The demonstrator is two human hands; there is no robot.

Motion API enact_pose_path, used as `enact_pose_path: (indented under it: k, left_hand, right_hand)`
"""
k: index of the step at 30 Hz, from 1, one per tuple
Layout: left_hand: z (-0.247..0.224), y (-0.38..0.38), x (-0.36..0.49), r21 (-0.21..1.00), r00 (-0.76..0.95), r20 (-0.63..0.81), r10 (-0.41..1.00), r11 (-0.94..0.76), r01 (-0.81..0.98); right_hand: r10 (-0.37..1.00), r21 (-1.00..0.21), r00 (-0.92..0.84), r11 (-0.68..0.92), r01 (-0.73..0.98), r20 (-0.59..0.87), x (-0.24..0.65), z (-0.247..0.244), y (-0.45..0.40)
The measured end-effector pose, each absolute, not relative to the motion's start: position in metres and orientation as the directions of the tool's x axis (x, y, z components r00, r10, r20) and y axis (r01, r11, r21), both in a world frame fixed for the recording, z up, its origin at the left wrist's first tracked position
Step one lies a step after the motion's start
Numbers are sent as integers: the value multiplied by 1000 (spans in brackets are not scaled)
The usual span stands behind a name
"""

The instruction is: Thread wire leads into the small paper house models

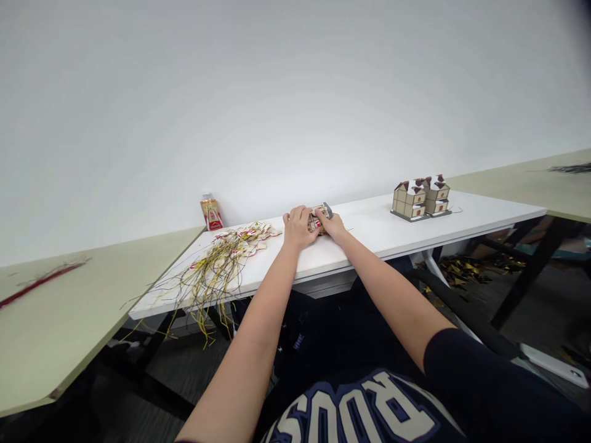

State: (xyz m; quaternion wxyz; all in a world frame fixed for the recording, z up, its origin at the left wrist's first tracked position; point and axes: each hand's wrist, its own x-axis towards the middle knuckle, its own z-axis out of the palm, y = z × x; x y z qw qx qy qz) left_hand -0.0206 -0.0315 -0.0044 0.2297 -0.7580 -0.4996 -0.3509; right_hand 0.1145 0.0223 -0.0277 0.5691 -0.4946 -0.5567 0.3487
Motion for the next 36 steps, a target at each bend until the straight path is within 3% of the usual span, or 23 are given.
enact_pose_path:
  k: [12,23,28,32,36]
  left_hand:
    - [-7,-30,-24,84,166,754,636,-344,935]
    - [-6,-31,-25,68,186,737,650,-345,936]
    - [-6,-29,-25,93,148,752,642,-326,941]
    - [-3,-26,-28,158,44,801,597,-281,947]
    - [4,-21,-36,330,-175,836,520,-223,917]
  right_hand:
    - [869,-861,75,467,202,489,115,-26,14]
    - [811,-777,-12,565,279,585,116,-28,12]
    - [742,-684,-27,630,367,670,116,-29,14]
    - [644,-608,67,678,413,762,117,-28,18]
    - [601,-608,159,688,395,783,118,-28,20]
